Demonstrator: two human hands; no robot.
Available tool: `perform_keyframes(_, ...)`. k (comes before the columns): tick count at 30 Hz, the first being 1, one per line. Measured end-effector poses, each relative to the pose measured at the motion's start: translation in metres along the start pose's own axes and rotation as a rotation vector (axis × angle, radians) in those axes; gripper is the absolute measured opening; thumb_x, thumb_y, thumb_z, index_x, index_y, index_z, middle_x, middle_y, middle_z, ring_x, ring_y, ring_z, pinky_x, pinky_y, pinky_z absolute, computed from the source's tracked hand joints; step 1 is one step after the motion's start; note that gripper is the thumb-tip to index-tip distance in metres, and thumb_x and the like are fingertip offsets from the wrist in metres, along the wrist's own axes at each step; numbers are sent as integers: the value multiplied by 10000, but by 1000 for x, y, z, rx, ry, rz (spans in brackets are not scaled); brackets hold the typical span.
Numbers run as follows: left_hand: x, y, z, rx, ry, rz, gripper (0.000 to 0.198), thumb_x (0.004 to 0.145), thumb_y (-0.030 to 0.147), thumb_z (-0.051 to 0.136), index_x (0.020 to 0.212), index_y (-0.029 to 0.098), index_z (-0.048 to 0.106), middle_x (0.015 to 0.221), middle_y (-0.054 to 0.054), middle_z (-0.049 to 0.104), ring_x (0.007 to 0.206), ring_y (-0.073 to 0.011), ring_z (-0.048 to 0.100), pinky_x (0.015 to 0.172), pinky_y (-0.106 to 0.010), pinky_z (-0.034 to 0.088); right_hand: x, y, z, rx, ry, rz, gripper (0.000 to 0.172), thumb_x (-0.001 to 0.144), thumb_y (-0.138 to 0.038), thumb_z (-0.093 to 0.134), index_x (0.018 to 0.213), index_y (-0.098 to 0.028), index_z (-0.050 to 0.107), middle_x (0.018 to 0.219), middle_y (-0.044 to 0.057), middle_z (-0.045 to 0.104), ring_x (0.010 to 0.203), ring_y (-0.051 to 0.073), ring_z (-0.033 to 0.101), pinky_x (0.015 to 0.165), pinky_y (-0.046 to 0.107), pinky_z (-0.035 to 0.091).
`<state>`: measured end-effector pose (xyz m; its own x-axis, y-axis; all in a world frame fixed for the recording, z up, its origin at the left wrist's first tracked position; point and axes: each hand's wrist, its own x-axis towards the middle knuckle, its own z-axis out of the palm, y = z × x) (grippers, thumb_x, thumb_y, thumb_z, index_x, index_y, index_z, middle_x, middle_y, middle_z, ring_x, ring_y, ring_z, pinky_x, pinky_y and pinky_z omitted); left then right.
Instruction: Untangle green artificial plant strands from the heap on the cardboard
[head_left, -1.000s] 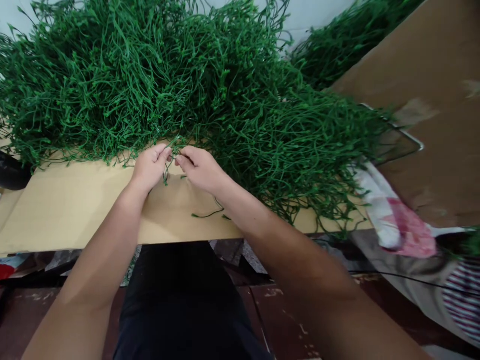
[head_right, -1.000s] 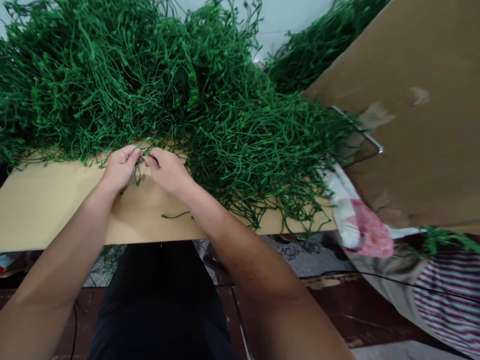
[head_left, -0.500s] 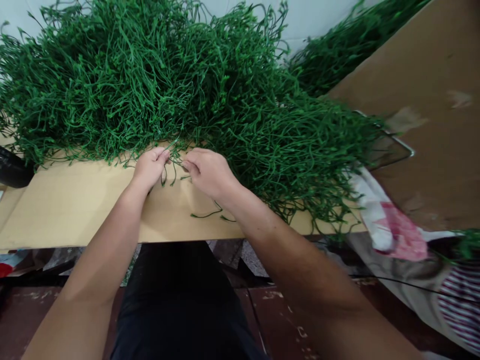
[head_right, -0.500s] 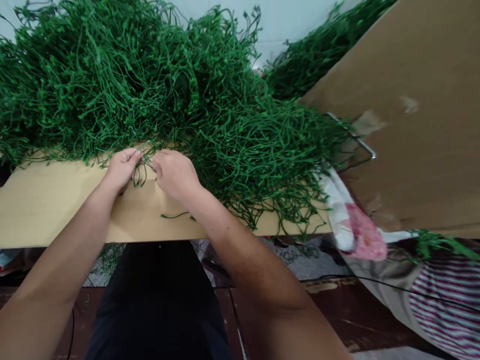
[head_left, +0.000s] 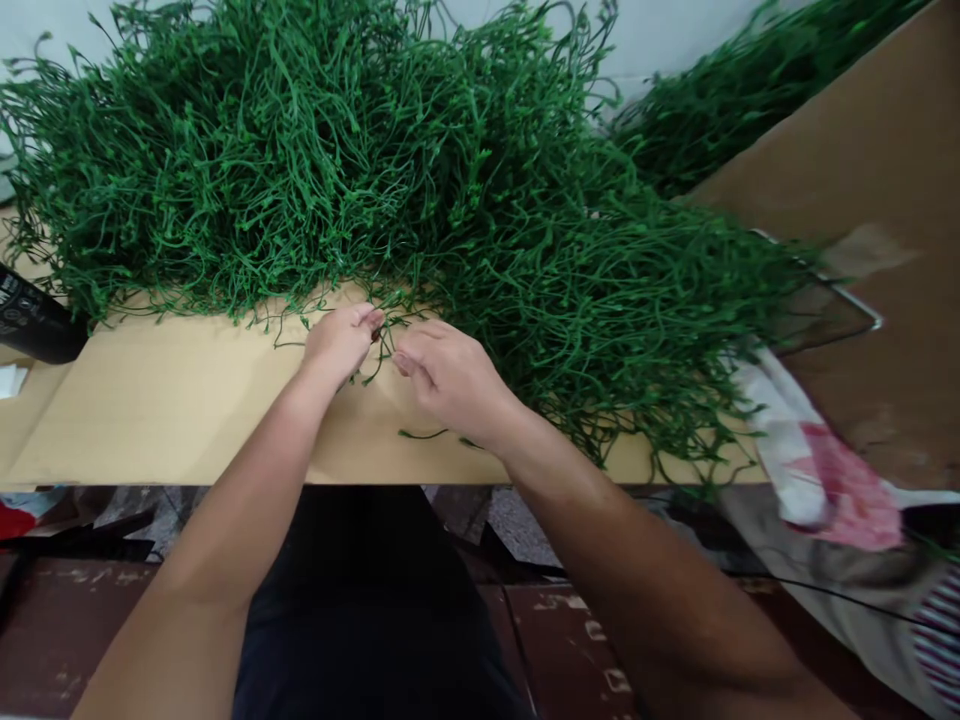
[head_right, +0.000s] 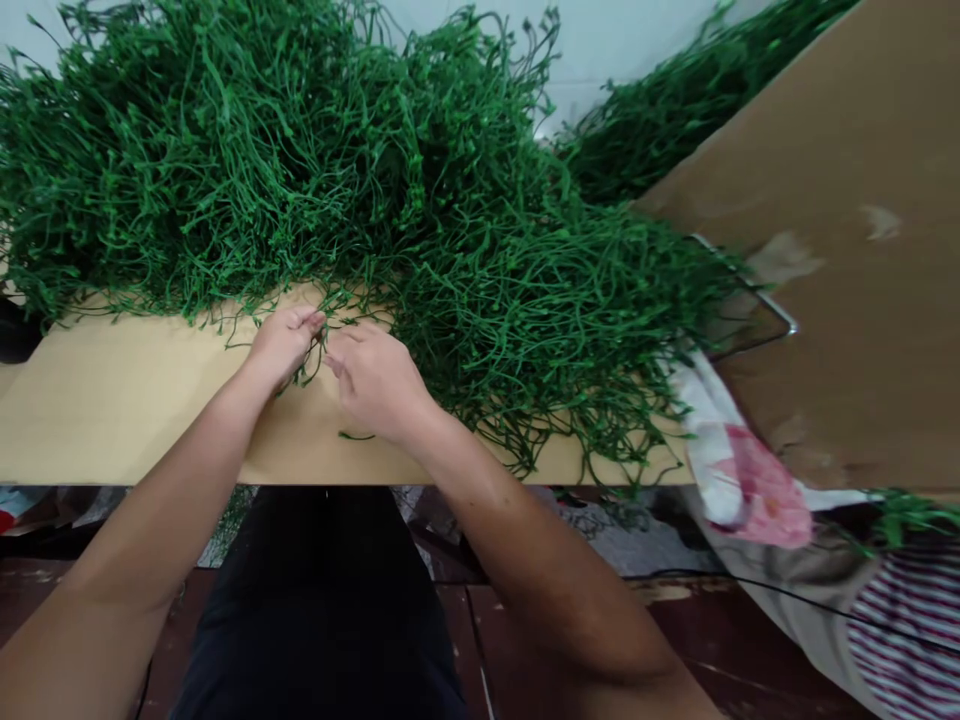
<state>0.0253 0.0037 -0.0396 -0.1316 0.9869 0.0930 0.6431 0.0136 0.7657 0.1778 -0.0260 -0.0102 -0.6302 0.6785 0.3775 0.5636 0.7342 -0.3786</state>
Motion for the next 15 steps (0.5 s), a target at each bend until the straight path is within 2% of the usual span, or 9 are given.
perform_keyframes(5,-4,8,-2,36,3,-30,316,813,352,488,542,191,502,502,18,460,530,-127,408,541,-262,260,-1,-1,-1,12,6,-24,161,726,-131,355,590,-210,320,609,36,431,662,167,402,654,313,345)
perform_keyframes(9,0,-1,-5,-39,15,5,281,823,329,475,588,181,517,562,19,503,572,-117,432,567,-249,287,-1,5,-1,112,39,43,200,780,-166,374,583,-200,392,607,26,461,657,156,445,648,303,363)
perform_keyframes(12,2,-10,-6,-128,-1,73,291,830,357,446,623,177,545,560,23,482,571,-110,424,573,-245,294,2,10,-1,183,156,114,221,810,-193,399,603,-192,477,642,24,499,662,145,483,647,297,385)
perform_keyframes(15,0,-13,-5,-145,-53,101,307,821,395,448,632,181,561,499,35,397,529,-111,381,543,-248,268,8,12,1,275,304,100,223,829,-233,423,637,-191,527,802,59,589,785,158,546,706,314,424)
